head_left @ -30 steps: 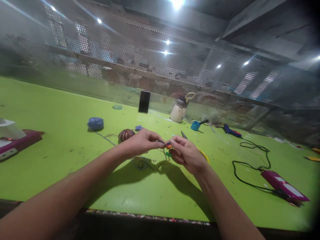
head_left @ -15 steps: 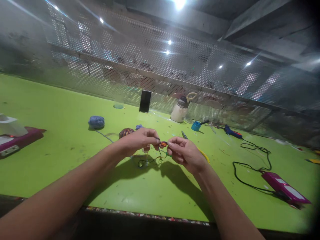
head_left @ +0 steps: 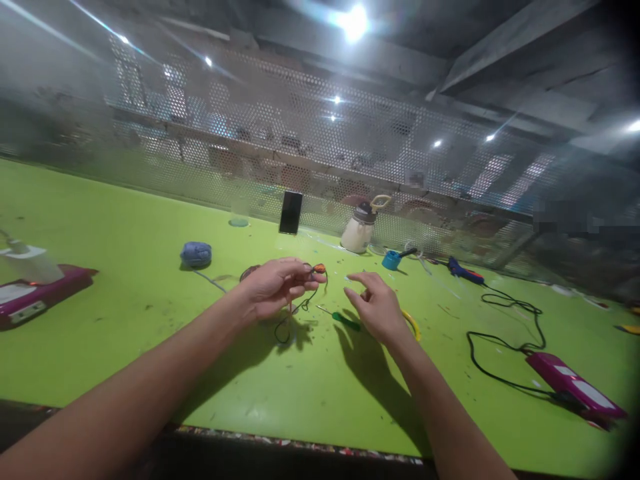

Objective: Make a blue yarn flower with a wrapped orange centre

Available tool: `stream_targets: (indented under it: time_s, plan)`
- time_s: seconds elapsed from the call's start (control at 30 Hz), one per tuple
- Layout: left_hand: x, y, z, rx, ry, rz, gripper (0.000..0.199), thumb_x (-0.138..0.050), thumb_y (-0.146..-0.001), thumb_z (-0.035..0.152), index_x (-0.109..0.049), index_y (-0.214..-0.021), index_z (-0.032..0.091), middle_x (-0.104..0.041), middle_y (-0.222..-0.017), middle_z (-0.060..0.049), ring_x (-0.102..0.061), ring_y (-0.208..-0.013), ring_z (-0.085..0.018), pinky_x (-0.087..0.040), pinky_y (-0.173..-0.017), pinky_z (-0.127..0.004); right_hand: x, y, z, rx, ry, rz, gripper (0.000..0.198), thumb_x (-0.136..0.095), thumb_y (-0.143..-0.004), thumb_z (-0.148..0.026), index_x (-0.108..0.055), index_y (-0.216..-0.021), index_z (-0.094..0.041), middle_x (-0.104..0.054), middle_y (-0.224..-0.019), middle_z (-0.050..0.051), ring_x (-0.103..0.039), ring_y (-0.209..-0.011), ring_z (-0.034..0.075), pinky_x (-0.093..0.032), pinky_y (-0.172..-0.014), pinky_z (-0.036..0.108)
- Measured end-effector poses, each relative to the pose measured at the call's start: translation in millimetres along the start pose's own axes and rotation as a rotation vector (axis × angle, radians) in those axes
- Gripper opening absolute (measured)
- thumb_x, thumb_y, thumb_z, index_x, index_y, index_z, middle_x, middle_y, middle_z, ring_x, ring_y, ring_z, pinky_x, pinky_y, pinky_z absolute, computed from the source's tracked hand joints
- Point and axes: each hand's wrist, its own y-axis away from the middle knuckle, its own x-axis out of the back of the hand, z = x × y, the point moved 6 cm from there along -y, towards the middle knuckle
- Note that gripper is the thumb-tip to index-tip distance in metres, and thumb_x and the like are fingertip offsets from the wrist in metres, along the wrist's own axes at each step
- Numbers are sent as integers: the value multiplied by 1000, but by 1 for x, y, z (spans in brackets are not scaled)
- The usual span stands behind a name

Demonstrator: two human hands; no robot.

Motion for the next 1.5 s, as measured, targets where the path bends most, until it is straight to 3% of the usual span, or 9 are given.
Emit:
stream_targets:
  time_s: [0.1,0.27,0.43,0.53,0.77,0.97,1.2,1.37,1.5]
  plan:
    - [-1,1,-3,0,46,50,25,-54,-84,-4,-63,-63,9,-73,-79,-16,-68,-65,-11,-43,-43,-10,-21,14,-9,13,-46,-76,23,-73,-74,-38,-75,-86,-18,-66,-74,4,-48,-52,12,-43,-51,29]
    - [-3,3,-7,-15,104,105,25,-53,-82,-8,-64,-65,8,-73,-76,-14,-69,-67,-11,-53,-58,-13,-60,30,-7,-132,-349,-336,41,-77,-71,-37,-67,-108,-20,-69,-79,4,-52,-50,11,-44,-46,25]
    - [1,2,-5,-20,146,134,23,-51,-81,-11,-67,-81,5,-74,-80,-15,-71,-69,-13,-54,-57,-14,-52,28,0,-102,-167,-220,29,-68,-79,-45,-66,-75,-16,-55,-54,-2,-39,-40,7,-31,-41,22]
    - [4,2,-2,-25,171,151,21,-52,-81,-11,-67,-83,4,-73,-80,-16,-71,-69,-13,-53,-54,-12,-50,27,-2,-58,-105,-222,25,-69,-79,-40,-66,-71,-16,-52,-52,-3,-42,-47,10,-34,-48,24]
    - [12,6,16,-126,232,203,22,-51,-83,-10,-66,-80,7,-72,-81,-11,-61,-57,-5,-46,-45,-8,-54,28,3,-65,81,-402,21,-66,-78,-31,-62,-63,-16,-50,-50,-3,-42,-48,11,-32,-50,26]
    - [25,4,25,-170,258,240,22,-52,-81,-12,-65,-79,6,-72,-84,-13,-60,-56,-6,-45,-43,-9,-54,36,2,-95,197,-692,17,-65,-78,-25,-63,-64,-16,-50,-52,-3,-42,-49,10,-31,-49,24]
    - [31,13,43,-208,293,301,22,-51,-84,-9,-65,-79,8,-71,-80,-10,-57,-58,-6,-43,-43,-8,-47,42,-2,62,492,-904,16,-59,-78,-14,-66,-64,-15,-52,-57,-2,-43,-54,10,-31,-51,23]
    - [31,15,45,-213,289,306,22,-51,-84,-9,-65,-82,8,-71,-82,-10,-58,-59,-6,-45,-45,-8,-45,45,-1,75,548,-952,15,-59,-77,-14,-73,-71,-16,-60,-60,-1,-47,-53,10,-33,-50,22]
    - [30,11,37,-204,282,271,21,-53,-83,-9,-67,-84,7,-72,-89,-15,-64,-66,-9,-51,-50,-11,-39,37,-5,100,537,-857,15,-63,-83,-24,-77,-85,-19,-70,-74,4,-54,-61,13,-38,-55,24]
